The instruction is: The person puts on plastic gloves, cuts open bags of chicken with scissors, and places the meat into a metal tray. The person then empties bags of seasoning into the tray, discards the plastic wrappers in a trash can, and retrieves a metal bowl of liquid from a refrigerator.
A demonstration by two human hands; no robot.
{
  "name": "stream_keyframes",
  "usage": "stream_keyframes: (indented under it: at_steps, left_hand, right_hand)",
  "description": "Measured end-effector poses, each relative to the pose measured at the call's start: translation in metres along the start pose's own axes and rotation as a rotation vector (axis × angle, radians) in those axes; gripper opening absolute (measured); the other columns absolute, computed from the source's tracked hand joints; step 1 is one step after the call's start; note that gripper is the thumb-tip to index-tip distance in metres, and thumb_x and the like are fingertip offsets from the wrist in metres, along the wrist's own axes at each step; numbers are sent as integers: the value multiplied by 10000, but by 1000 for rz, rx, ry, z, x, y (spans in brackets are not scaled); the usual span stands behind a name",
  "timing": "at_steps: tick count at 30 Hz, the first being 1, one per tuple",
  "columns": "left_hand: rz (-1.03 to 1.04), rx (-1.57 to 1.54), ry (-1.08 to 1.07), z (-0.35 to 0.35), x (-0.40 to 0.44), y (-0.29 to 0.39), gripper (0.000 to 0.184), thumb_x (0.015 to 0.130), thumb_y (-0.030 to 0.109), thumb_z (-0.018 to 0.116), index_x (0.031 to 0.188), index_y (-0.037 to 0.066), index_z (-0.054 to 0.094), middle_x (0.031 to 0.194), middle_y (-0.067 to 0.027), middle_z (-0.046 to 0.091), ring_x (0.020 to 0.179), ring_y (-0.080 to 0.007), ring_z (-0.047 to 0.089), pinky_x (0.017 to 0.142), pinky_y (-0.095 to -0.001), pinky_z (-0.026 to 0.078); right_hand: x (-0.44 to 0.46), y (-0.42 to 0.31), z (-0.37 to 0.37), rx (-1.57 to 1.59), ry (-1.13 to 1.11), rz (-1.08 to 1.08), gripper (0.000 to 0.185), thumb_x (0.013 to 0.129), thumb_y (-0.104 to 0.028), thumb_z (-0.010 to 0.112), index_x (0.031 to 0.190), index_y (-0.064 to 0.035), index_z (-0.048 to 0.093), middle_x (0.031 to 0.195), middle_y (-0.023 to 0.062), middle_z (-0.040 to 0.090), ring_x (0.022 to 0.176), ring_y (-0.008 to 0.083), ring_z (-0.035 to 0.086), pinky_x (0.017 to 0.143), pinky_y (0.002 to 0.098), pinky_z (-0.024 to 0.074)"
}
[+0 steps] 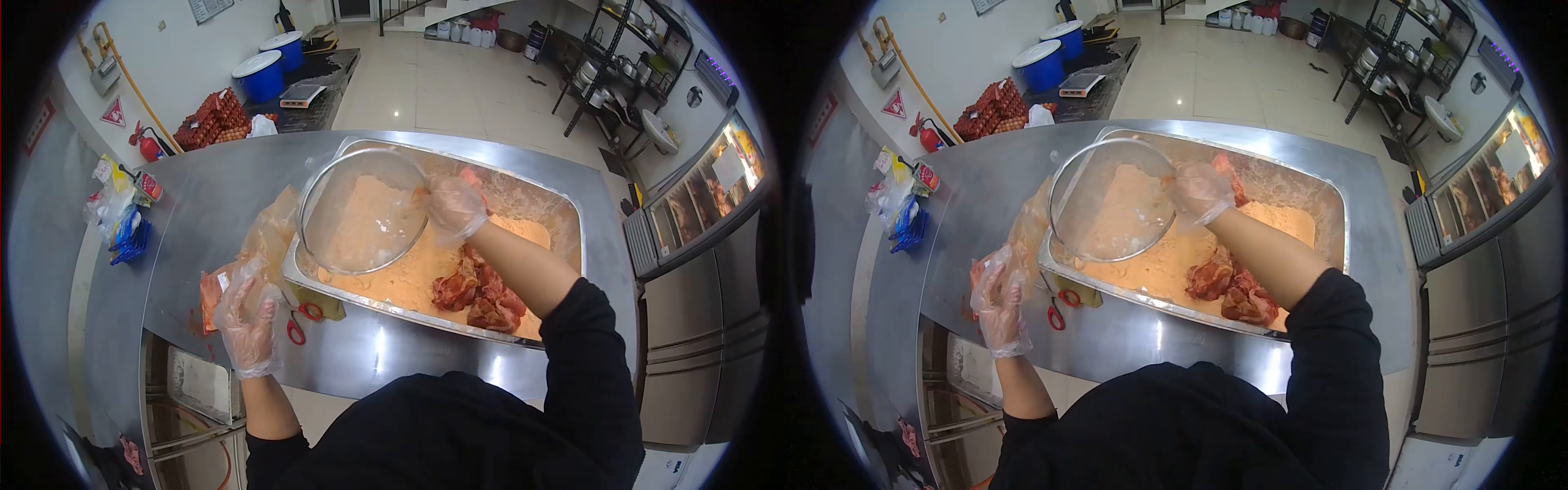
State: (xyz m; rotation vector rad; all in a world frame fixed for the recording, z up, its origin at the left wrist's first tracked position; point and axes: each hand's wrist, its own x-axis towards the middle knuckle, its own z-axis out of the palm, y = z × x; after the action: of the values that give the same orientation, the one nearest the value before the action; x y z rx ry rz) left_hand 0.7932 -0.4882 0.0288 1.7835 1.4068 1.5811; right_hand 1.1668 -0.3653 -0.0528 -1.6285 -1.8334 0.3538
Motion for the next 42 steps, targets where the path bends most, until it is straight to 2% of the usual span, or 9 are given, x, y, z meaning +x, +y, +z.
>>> stream_keyframes:
  at_steps: [4,10,16,23,28,30,35,38,42]
  left_hand:
    - [-16,51,54,-14,-4,-7,380,697,194,701,1011,23,571,1085,-110,512,1033,-232,476,908,-344,358]
    - [-43,-126,68,-32,-10,-12,346,716,168,683,1005,17,568,1101,-103,504,1033,-219,476,898,-335,371]
    - [-27,-157,55,-48,-31,-4,312,741,137,651,1017,34,547,1233,-158,434,1110,-236,439,905,-336,367]
    - [5,-127,88,-79,-81,6,311,701,151,688,980,77,572,1060,-95,535,1024,-221,490,898,-336,372]
    - [-100,97,212,-137,-119,-7,312,706,165,682,987,77,579,1082,-86,519,987,-222,509,883,-332,386]
    - [-160,83,295,-171,-133,-22,313,709,175,681,990,79,581,1094,-82,511,978,-222,514,876,-334,391]
    - [-403,182,326,-253,-175,-88,390,739,275,648,1068,89,553,1065,-107,548,994,-233,517,861,-336,402]
    - [-785,445,41,-296,-226,-153,513,749,401,592,1154,101,496,1127,-147,524,1049,-282,490,898,-358,376]
    - [-1032,476,-179,-353,-311,-181,561,747,378,589,1191,63,454,1168,-166,496,1092,-293,463,924,-357,355]
  right_hand:
    - [-19,-102,-75,-48,-167,470,348,879,-314,333,858,-21,519,656,70,509,663,196,498,615,318,428]
    - [-24,-74,-111,489,212,738,372,898,-340,390,917,3,532,739,65,565,706,156,545,672,295,445]
    - [-25,-85,-133,838,451,711,387,888,-376,385,900,-13,520,698,69,519,579,166,482,544,305,410]
    - [-17,-104,-121,659,393,679,368,864,-386,429,752,-54,541,663,56,506,513,113,487,361,275,346]
    - [-38,-127,-100,628,394,325,241,851,-271,483,914,-40,513,748,60,553,583,140,548,417,262,395]
    - [-52,-169,-91,1007,287,280,252,842,-235,506,969,-16,515,842,79,572,676,159,581,503,269,470]
    - [-117,-335,-42,981,-193,385,292,839,-193,508,1013,40,484,909,116,571,768,192,584,694,304,513]
    - [-160,-433,43,1101,-287,459,268,819,-226,546,949,7,516,849,87,564,716,153,569,516,262,478]
    - [-200,-468,192,557,-695,579,274,826,-309,529,866,-39,511,644,31,503,466,103,467,371,246,351]
